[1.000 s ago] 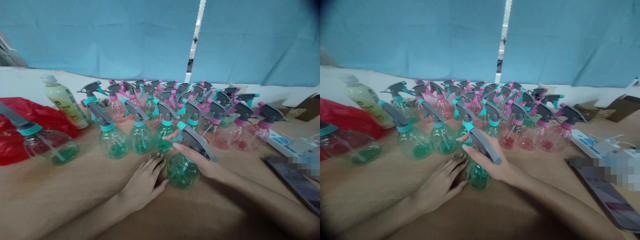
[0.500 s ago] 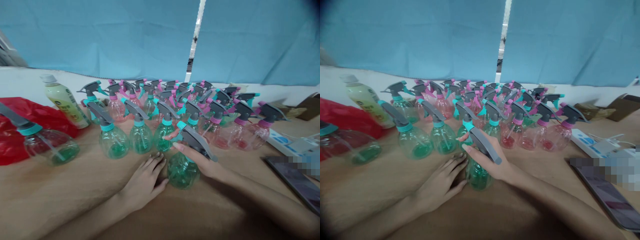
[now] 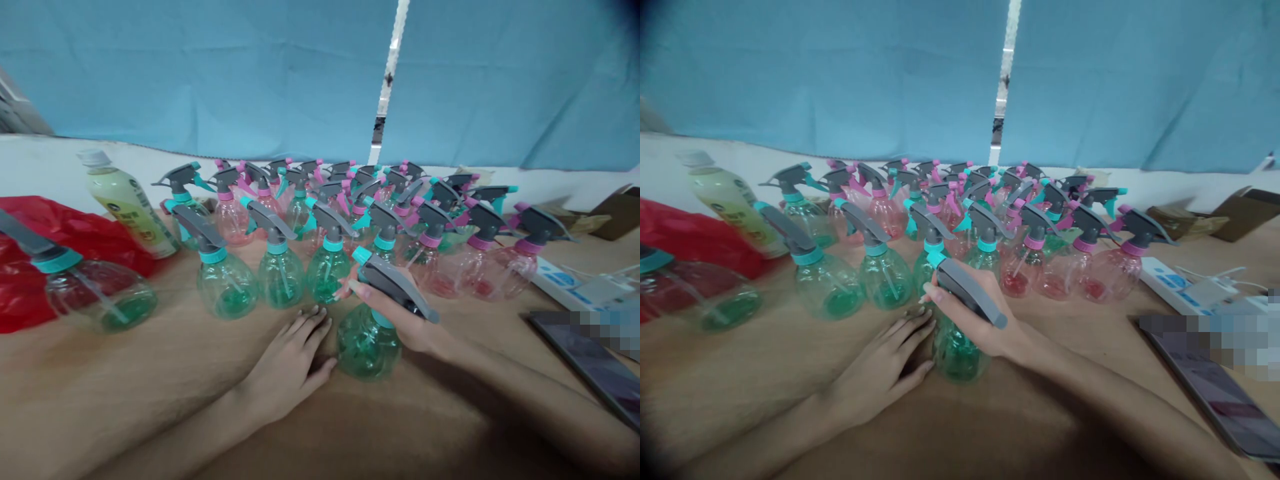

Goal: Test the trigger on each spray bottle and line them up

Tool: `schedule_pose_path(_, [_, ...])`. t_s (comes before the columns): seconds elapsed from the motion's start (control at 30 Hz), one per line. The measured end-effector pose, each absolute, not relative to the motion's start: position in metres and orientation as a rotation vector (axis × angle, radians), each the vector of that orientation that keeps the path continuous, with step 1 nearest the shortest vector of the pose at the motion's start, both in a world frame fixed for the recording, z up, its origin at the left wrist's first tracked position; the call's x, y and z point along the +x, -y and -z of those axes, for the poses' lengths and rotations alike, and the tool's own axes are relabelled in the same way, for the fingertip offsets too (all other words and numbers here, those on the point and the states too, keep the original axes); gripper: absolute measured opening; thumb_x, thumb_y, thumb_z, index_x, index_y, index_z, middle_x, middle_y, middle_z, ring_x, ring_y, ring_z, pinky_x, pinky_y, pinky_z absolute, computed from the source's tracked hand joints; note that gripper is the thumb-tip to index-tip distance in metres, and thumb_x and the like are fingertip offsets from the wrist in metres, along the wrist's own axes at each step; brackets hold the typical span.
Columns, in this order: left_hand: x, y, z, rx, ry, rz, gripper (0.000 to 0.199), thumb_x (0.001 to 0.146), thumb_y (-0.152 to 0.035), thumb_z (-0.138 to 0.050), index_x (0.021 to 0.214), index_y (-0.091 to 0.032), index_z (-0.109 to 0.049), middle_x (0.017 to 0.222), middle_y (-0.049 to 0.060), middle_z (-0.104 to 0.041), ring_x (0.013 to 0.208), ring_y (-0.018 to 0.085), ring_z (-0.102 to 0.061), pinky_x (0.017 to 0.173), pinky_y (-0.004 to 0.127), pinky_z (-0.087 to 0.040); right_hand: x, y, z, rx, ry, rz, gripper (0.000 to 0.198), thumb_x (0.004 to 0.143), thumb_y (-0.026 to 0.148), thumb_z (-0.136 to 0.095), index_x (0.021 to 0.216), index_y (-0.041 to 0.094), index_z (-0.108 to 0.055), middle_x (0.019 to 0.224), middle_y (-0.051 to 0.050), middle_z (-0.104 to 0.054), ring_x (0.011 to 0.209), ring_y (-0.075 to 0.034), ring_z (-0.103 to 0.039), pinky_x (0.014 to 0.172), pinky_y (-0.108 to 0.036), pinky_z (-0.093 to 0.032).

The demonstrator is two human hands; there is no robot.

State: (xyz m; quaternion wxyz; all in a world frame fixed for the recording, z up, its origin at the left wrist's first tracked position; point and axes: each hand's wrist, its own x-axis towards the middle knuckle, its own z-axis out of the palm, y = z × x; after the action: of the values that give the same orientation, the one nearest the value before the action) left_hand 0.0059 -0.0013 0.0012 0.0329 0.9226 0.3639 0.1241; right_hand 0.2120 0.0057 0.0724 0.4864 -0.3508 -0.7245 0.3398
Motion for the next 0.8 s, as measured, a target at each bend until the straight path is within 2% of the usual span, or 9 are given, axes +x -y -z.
schedule_pose_path(0.1, [0.0062, 0.0014, -0.0023, 2.840, -1.121, -0.368, 0.052, 0.094, -0.040, -0.049, 0.136, -0.010, -0.042, 0.141, 0.014, -0.044, 0.132, 0.028, -0.038, 0.107, 0.045, -0.032, 0.2141, -0.0048, -0.0721, -0.886, 1.778, -0.807, 0.022, 0.090, 0.040, -0.052, 0.083, 0.022, -0.062, 0.077, 0.000, -0.061, 0.064, -0.013, -0.053, 0.063, -0.029, -0.044])
schedule_pose_path(0.3, [0.0058, 0.0011, -0.0013, 2.853, -1.128, -0.366, 0.053, 0.094, -0.040, -0.048, 0.136, -0.009, -0.041, 0.141, 0.015, -0.045, 0.130, 0.028, -0.039, 0.106, 0.046, -0.033, 0.2144, -0.0034, -0.0751, -0.898, 1.807, -0.778, 0.026, 0.089, 0.042, -0.051, 0.075, 0.022, -0.062, 0.069, 0.000, -0.058, 0.064, -0.015, -0.054, 0.063, -0.030, -0.045])
schedule_pose_path(0.47, [0.0057, 0.0005, -0.0020, 2.863, -1.132, -0.377, 0.052, 0.094, -0.041, -0.048, 0.136, -0.011, -0.041, 0.141, 0.014, -0.045, 0.131, 0.028, -0.039, 0.106, 0.045, -0.034, 0.2148, -0.0035, -0.0756, -0.843, 1.793, -0.842, 0.020, 0.089, 0.040, -0.053, 0.085, 0.022, -0.061, 0.069, -0.001, -0.059, 0.066, -0.016, -0.056, 0.066, -0.032, -0.046])
schedule_pose_path(0.67, [0.0062, 0.0012, -0.0027, 2.861, -1.116, -0.398, 0.053, 0.093, -0.040, -0.050, 0.136, -0.008, -0.042, 0.139, 0.015, -0.046, 0.130, 0.028, -0.039, 0.107, 0.044, -0.033, 0.2119, 0.0008, -0.0791, -0.805, 1.735, -0.915, 0.012, 0.086, 0.029, -0.058, 0.096, 0.024, -0.058, 0.092, -0.002, -0.063, 0.075, -0.015, -0.058, 0.068, -0.030, -0.046])
schedule_pose_path(0.8, [0.0065, 0.0012, -0.0021, 2.865, -1.107, -0.412, 0.052, 0.094, -0.039, -0.049, 0.135, -0.008, -0.043, 0.139, 0.015, -0.047, 0.131, 0.028, -0.039, 0.107, 0.045, -0.032, 0.2111, 0.0012, -0.0772, -0.833, 1.718, -0.919, 0.014, 0.085, 0.031, -0.059, 0.097, 0.023, -0.059, 0.076, 0.001, -0.057, 0.062, -0.013, -0.051, 0.063, -0.029, -0.043])
